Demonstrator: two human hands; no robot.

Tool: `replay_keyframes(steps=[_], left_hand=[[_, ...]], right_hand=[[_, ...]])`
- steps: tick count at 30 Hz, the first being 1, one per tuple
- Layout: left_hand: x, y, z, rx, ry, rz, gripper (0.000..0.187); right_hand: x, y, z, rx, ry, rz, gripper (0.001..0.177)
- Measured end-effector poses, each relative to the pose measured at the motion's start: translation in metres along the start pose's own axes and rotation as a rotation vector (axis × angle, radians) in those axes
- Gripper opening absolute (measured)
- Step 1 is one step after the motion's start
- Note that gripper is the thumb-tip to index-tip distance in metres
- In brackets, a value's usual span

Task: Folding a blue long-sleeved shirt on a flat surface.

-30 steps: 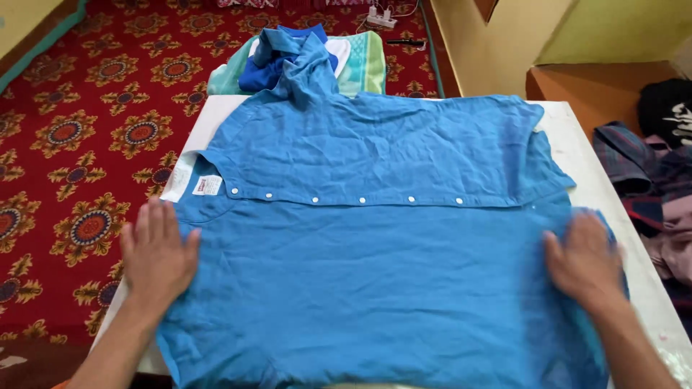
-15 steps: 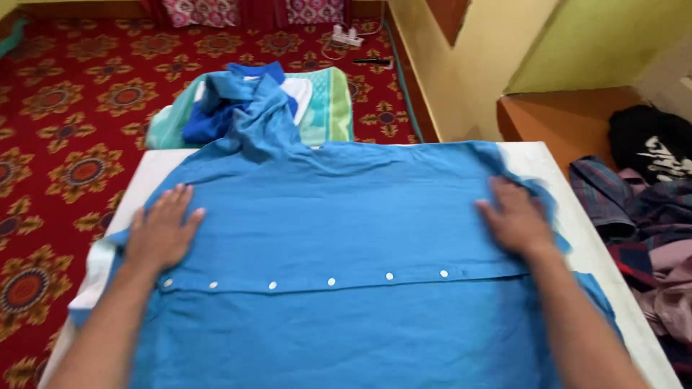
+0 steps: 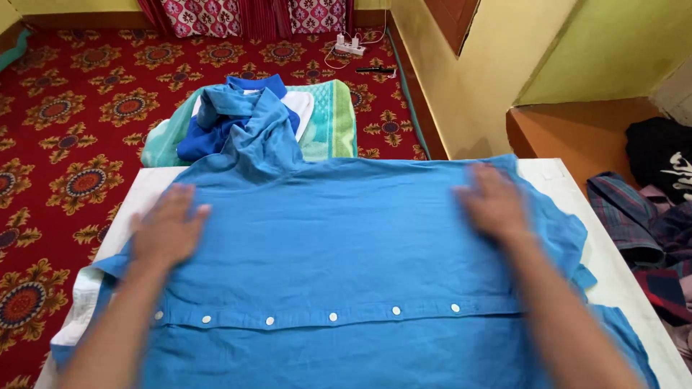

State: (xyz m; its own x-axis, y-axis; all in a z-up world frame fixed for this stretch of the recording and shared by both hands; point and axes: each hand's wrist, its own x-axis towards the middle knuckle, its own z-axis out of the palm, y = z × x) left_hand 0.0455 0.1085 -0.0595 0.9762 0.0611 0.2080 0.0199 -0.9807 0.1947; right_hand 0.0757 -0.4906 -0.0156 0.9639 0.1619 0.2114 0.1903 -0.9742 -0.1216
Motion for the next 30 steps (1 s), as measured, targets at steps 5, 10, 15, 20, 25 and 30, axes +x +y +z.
replay_keyframes(steps=[5,10,15,20,25,30], left_hand=[[0.009,0.032,0.032,0.051,0.147,0.041,0.067],[0.005,0.198,0.001,-0.185,0.079,0.404,0.058],[0.029,0.098,-0.007,-0.055,-0.107,0.232,0.068],[0.035,0.056,0.036,0.258,0.241,0.091,0.074],[-0.038,0.188,0.004,-0.007,0.141,0.378,0.068],[-0.062,0.067,-0.009,0.013,0.056,0.296,0.074]], right_hand=[[0.019,-0.013,0.032,-0.039,0.005,0.163,0.068],[0.033,-0.176,0.035,0.076,0.01,-0.341,0.06],[0.036,-0.033,0.028,0.016,-0.054,-0.137,0.066],[0.04,0.001,0.015,0.103,0.057,0.166,0.073],[-0.015,-0.182,0.008,0.08,-0.049,-0.369,0.058],[-0.06,-0.018,0.01,-0.052,0.016,-0.243,0.064]])
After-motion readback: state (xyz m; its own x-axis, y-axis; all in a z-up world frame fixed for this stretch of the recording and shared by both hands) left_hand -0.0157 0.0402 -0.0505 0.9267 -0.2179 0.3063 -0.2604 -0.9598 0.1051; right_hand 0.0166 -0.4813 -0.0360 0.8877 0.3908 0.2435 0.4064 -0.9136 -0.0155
